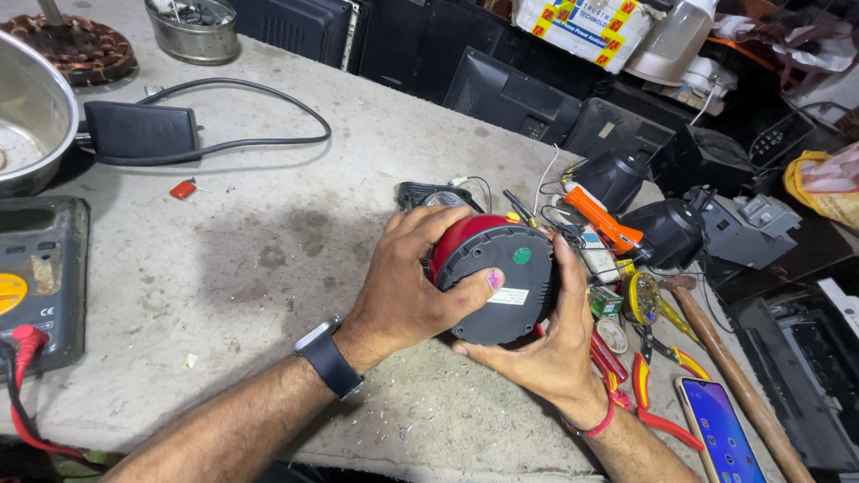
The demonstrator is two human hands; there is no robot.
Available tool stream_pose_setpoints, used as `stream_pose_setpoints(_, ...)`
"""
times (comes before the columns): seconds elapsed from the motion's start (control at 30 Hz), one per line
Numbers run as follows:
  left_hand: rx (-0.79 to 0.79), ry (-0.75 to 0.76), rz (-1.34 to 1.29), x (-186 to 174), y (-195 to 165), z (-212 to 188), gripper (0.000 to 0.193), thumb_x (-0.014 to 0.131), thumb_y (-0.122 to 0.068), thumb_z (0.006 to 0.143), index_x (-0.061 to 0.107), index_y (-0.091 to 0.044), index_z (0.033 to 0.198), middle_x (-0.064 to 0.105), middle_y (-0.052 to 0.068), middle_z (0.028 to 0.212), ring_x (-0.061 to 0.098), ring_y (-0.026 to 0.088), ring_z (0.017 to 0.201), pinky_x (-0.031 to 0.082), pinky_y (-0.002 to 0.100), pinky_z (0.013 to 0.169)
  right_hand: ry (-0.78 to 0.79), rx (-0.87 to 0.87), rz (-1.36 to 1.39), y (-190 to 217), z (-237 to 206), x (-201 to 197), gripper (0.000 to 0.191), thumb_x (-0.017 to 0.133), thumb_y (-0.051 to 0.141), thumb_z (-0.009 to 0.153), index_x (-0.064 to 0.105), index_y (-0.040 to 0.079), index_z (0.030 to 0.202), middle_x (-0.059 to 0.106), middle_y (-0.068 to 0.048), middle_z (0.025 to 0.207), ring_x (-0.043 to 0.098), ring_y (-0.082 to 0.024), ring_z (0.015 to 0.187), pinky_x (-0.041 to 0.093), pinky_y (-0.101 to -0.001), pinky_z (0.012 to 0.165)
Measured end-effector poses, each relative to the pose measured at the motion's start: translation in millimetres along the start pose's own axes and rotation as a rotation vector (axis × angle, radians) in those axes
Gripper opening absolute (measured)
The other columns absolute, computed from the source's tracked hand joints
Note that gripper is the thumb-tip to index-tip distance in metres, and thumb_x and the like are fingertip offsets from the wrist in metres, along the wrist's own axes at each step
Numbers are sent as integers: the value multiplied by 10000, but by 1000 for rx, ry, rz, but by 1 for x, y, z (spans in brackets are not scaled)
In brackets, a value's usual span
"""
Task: The person disassembles a red and black LED lantern by removing the bottom cover with a screwdriver, then uses pliers to detach a wire from the internal mechanism. The person continues to manipulate the internal components with a screwdriver and pliers throughout the clip.
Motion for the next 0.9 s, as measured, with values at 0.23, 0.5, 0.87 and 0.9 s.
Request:
stream_pose_setpoints(0.23,-21,47,-36,3,4,1,737,784,-493,789,638,-19,1334,646,156,1275,589,292,1235,456,444,1064,-37,-89,71,4,0,1,1394,1024,392,507,195,2,1558,376,-254,1536,466,-367,1436,432,-468,1209)
stream_pose_setpoints(0.5,-19,64,-37,5,11,0,775,750,-559,795,647,-24,1345,652,151,1282,604,275,1234,445,455,1087,-31,-52,52,2,-2,7,1409,1024,408,500,167,7,1544,340,-250,1535,432,-356,1449,414,-468,1215)
stream_pose_setpoints(0.87,47,36,-27,3,4,-1,718,714,-514,867,623,-5,1366,657,171,1331,587,296,1295,368,456,1145,-21,-26,66,3,-1,11,1413,1032,372,517,137,-1,1545,315,-265,1554,404,-386,1466,387,-484,1231)
stream_pose_setpoints(0.9,46,33,-26,3,4,-1,720,716,-505,866,617,-1,1371,658,172,1334,589,295,1294,370,461,1147,-8,-3,66,2,-1,12,1422,1029,376,520,126,-6,1550,318,-270,1554,409,-391,1463,386,-490,1225)
Point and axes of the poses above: each hand's wrist, its own z-axis towards the middle knuckle, its own x-axis out of the palm, y = z × x, the point moved 8 cm from there along z, towards the middle knuckle
